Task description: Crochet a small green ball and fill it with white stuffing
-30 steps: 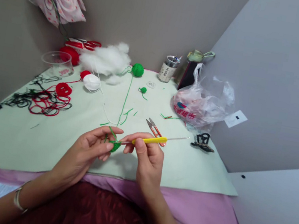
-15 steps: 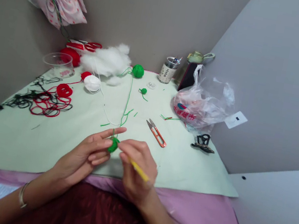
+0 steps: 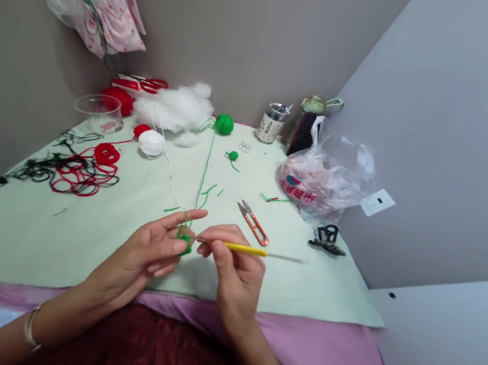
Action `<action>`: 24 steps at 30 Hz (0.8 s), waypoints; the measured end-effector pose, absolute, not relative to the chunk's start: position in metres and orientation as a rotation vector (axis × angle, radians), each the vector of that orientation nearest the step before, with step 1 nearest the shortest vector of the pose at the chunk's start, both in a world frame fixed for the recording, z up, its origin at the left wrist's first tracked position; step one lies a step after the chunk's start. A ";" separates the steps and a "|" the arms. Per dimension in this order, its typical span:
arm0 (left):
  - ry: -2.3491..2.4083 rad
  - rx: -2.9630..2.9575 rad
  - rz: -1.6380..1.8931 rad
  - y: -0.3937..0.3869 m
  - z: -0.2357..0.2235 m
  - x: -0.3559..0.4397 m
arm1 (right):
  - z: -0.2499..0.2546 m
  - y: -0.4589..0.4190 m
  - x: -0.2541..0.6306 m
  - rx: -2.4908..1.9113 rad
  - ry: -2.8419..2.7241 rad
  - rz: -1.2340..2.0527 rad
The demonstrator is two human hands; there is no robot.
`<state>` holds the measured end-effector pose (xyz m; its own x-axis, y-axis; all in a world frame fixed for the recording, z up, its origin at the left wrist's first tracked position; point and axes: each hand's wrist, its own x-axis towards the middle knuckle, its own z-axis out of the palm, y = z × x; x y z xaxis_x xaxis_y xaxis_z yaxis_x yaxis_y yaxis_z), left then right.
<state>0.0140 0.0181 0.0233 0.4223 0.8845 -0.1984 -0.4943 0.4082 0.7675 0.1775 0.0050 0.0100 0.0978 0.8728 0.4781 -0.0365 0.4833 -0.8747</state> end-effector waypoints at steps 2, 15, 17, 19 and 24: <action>0.578 0.635 0.870 0.019 0.023 0.011 | 0.013 0.009 0.180 -0.809 -1.157 0.937; 0.744 0.691 1.151 0.017 0.014 0.013 | 0.016 0.009 0.162 -1.026 -1.357 0.911; 0.742 0.584 1.188 0.019 0.012 0.007 | 0.030 0.009 0.164 -1.107 -1.569 0.912; 0.742 0.479 1.223 0.022 0.011 -0.002 | 0.051 0.005 0.166 -1.100 -1.895 0.937; 0.748 0.385 1.268 0.025 0.009 -0.015 | 0.096 -0.037 0.161 -0.696 -2.087 0.827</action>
<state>-0.0146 0.0250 0.0090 0.1103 0.9504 -0.2907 -0.7140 0.2792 0.6420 0.1614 -0.0368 0.0964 -0.5533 0.6983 0.4541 0.1977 0.6396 -0.7428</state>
